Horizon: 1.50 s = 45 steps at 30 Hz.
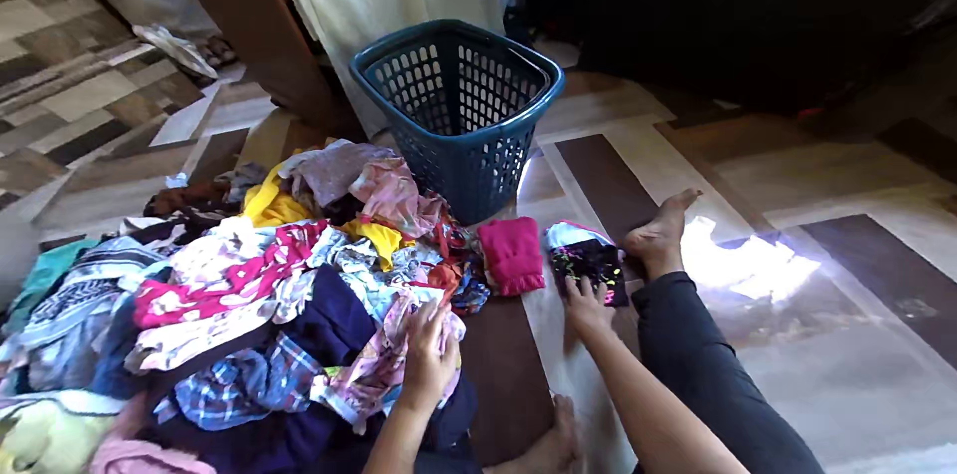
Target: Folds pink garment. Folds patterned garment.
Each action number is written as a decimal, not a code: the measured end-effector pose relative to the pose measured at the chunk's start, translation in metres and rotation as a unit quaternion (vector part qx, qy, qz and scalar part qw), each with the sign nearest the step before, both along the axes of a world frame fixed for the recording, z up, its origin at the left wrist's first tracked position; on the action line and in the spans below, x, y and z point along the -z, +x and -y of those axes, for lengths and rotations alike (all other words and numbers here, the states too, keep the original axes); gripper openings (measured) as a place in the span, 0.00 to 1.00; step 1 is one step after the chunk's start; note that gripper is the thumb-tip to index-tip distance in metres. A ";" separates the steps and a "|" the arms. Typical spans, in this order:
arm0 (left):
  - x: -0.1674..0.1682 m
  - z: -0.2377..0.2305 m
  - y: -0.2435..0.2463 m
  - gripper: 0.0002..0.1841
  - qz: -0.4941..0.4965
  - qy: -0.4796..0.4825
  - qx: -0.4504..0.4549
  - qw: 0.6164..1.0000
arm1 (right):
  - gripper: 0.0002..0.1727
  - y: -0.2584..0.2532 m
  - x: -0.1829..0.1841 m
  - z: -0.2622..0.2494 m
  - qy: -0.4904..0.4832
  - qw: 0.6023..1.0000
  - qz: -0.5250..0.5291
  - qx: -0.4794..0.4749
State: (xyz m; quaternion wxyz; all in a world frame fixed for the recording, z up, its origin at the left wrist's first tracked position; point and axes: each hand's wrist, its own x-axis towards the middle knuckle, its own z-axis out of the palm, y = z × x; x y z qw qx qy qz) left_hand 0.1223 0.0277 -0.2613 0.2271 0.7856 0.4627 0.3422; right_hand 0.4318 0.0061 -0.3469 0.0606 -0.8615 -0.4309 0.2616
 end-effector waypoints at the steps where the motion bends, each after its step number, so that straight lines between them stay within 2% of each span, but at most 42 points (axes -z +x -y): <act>1: -0.013 -0.010 -0.003 0.22 -0.056 0.011 -0.034 0.998 | 0.32 0.006 -0.004 -0.003 -0.003 1.000 -0.007 0.004; 3: -0.036 -0.033 -0.012 0.27 -0.172 -0.007 -0.118 0.978 | 0.34 0.012 -0.013 -0.010 0.006 0.999 -0.030 0.017; 5: -0.045 -0.060 -0.028 0.35 -0.259 -0.064 -0.209 0.941 | 0.37 0.006 -0.023 -0.013 0.038 0.998 -0.038 0.038; 7: -0.044 -0.081 -0.047 0.42 -0.301 -0.104 -0.277 0.906 | 0.39 -0.012 -0.030 -0.008 0.076 0.996 -0.035 0.029; 10: -0.043 -0.099 -0.061 0.45 -0.345 -0.155 -0.309 0.873 | 0.40 -0.052 -0.027 0.018 0.088 0.993 -0.057 -0.047; 13: -0.048 -0.112 -0.053 0.46 -0.345 -0.163 -0.311 0.870 | 0.42 -0.090 -0.010 0.052 0.010 0.988 -0.085 -0.130; 15: -0.050 -0.125 -0.048 0.46 -0.314 -0.132 -0.294 0.893 | 0.42 -0.100 0.003 0.061 -0.045 0.979 -0.065 -0.187; 18: -0.047 -0.143 -0.049 0.46 -0.288 -0.122 -0.225 0.923 | 0.39 -0.097 0.004 0.058 -0.078 0.975 -0.060 -0.201; 19: -0.047 -0.146 -0.049 0.44 -0.313 -0.143 -0.196 0.918 | 0.39 -0.095 0.004 0.058 -0.077 0.975 -0.061 -0.200; 22: -0.047 -0.137 -0.042 0.26 -0.388 -0.195 -0.128 0.892 | 0.39 -0.094 0.003 0.060 -0.075 0.975 -0.057 -0.201; 24: -0.052 -0.117 -0.034 0.22 -0.406 -0.229 -0.099 0.879 | 0.39 -0.094 0.005 0.061 -0.073 0.975 -0.052 -0.203; 27: -0.080 -0.091 -0.035 0.21 -0.326 -0.256 -0.063 0.908 | 0.39 -0.095 0.005 0.061 -0.079 0.976 -0.056 -0.197; 30: -0.131 -0.074 -0.050 0.21 -0.093 -0.256 -0.051 0.961 | 0.40 -0.093 -0.003 0.053 -0.061 0.975 -0.124 -0.175; 32: -0.173 -0.057 -0.060 0.17 0.056 -0.233 -0.058 0.969 | 0.46 -0.096 -0.014 0.041 0.058 0.961 -0.218 -0.160; 34: -0.215 -0.039 -0.064 0.13 0.155 -0.192 -0.049 0.968 | 0.54 -0.116 -0.045 0.026 0.220 0.906 -0.324 -0.162; 36: -0.245 -0.026 -0.064 0.12 0.204 -0.165 -0.031 0.964 | 0.59 -0.144 -0.100 0.018 0.318 0.818 -0.448 -0.169; 37: -0.253 -0.021 -0.062 0.12 0.213 -0.151 -0.022 0.965 | 0.56 -0.155 -0.131 0.021 0.335 0.778 -0.501 -0.177; 39: -0.259 -0.016 -0.060 0.13 0.201 -0.126 -0.004 0.971 | 0.42 -0.165 -0.189 0.029 0.330 0.718 -0.586 -0.180; 41: -0.258 -0.015 -0.060 0.13 0.178 -0.095 -0.019 0.979 | 0.31 -0.167 -0.223 0.032 0.326 0.689 -0.625 -0.170; 42: -0.257 -0.015 -0.063 0.13 0.172 -0.077 -0.039 0.981 | 0.26 -0.163 -0.235 0.031 0.316 0.696 -0.629 -0.141; 44: -0.261 -0.017 -0.075 0.14 0.189 -0.054 -0.081 0.977 | 0.18 -0.154 -0.268 0.033 0.310 0.755 -0.574 -0.065; 45: -0.263 -0.019 -0.084 0.14 0.201 -0.045 -0.098 0.974 | 0.15 -0.146 -0.267 0.029 0.328 0.766 -0.551 -0.045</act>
